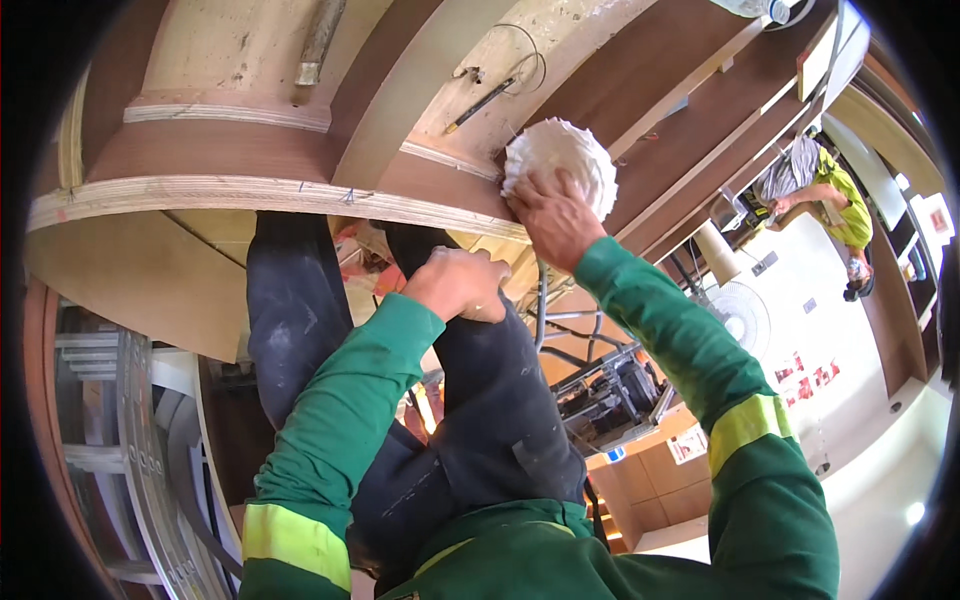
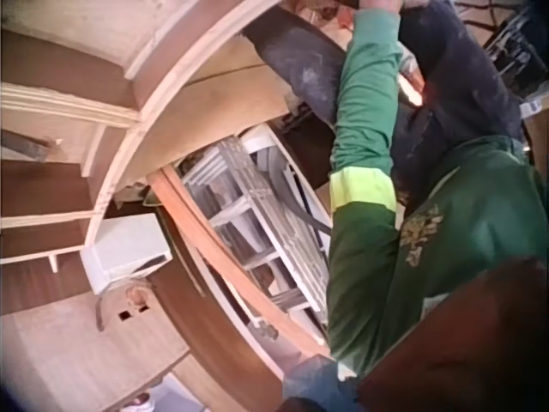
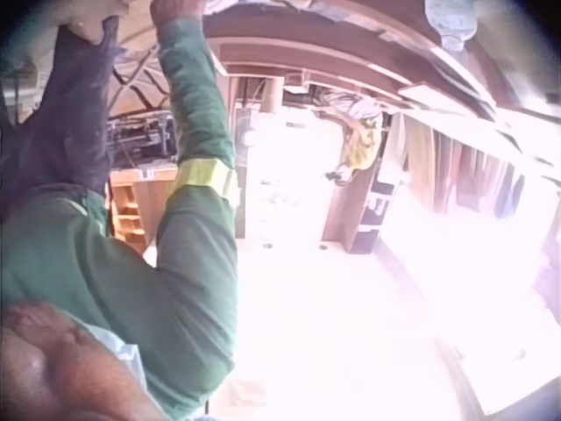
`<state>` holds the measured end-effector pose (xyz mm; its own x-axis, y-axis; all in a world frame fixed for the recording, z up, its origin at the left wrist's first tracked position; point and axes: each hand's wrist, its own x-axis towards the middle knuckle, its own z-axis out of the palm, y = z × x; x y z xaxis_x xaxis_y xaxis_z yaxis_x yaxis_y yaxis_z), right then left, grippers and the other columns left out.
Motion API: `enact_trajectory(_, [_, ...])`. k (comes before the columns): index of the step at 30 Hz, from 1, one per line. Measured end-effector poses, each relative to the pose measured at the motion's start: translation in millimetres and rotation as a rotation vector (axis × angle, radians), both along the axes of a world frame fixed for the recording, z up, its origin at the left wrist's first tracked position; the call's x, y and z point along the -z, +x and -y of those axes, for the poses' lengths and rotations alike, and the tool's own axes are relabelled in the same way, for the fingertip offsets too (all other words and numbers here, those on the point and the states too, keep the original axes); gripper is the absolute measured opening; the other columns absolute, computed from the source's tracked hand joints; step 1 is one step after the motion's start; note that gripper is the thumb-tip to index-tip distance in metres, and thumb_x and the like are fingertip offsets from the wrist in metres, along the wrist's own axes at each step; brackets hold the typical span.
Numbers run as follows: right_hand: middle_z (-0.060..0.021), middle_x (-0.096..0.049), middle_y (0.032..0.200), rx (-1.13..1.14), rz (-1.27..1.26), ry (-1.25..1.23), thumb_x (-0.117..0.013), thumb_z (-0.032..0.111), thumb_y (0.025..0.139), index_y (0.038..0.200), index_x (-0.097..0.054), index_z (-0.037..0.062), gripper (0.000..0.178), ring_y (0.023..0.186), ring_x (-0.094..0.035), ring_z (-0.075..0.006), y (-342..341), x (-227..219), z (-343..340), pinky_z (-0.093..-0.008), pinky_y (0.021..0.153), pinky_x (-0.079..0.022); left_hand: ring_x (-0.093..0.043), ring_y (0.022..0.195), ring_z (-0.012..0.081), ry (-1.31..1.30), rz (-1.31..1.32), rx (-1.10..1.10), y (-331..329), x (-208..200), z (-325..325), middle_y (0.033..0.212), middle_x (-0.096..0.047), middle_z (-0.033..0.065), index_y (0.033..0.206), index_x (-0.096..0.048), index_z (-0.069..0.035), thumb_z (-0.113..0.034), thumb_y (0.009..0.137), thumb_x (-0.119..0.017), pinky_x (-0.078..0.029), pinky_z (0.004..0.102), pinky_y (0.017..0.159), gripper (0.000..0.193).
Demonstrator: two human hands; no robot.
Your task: The person prepares the interior of a wooden cabinet by wiping the surfaces with a cloth, sanding the edges with a sanding block, and checking the fit of a curved wooden component against the frame.
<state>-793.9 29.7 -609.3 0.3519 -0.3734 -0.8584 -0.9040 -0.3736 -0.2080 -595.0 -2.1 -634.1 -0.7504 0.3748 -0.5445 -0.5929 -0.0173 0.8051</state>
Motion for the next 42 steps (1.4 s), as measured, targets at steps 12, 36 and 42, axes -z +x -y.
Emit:
enact_trajectory(12, [-0.0081, -0.069, 0.112, 1.094, -0.047, -0.200, -0.064, 0.002, 0.093, 0.112, -0.073, 0.0069, 0.021, 0.104, -0.066, -0.0238, -76, -82, -10, -0.0336, 0.086, -0.053, -0.063, 0.124, 0.0399, 0.040, -0.007, 0.069, -2, 16, -4, 0.137, -0.063, 0.0218, 0.143, -0.059, -0.012, -0.046, 0.079, -0.070, -0.050, 0.0457, 0.106, 0.074])
enact_trajectory(36, [-0.0171, -0.057, 0.106, 1.218, 0.027, -0.920, -0.077, 0.011, 0.086, 0.107, -0.077, 0.0127, 0.021, 0.102, -0.059, -0.0370, -31, 21, -29, -0.0458, 0.090, -0.050, -0.058, 0.128, 0.0409, 0.051, 0.063, 0.281, 6, 22, -10, 0.140, -0.058, 0.0215, 0.147, -0.056, -0.017, -0.035, 0.081, -0.068, -0.047, 0.0459, 0.108, 0.070])
enact_trajectory(42, [-0.0155, -0.058, 0.102, 1.249, 0.014, -0.517, -0.076, 0.012, 0.088, 0.108, -0.078, 0.0164, 0.020, 0.097, -0.060, -0.0349, 22, -16, -91, -0.0427, 0.086, -0.052, -0.056, 0.131, 0.0414, 0.068, 0.056, 0.232, 15, 26, -13, 0.145, -0.054, 0.0226, 0.150, -0.053, -0.017, -0.037, 0.081, -0.066, -0.046, 0.0463, 0.111, 0.073])
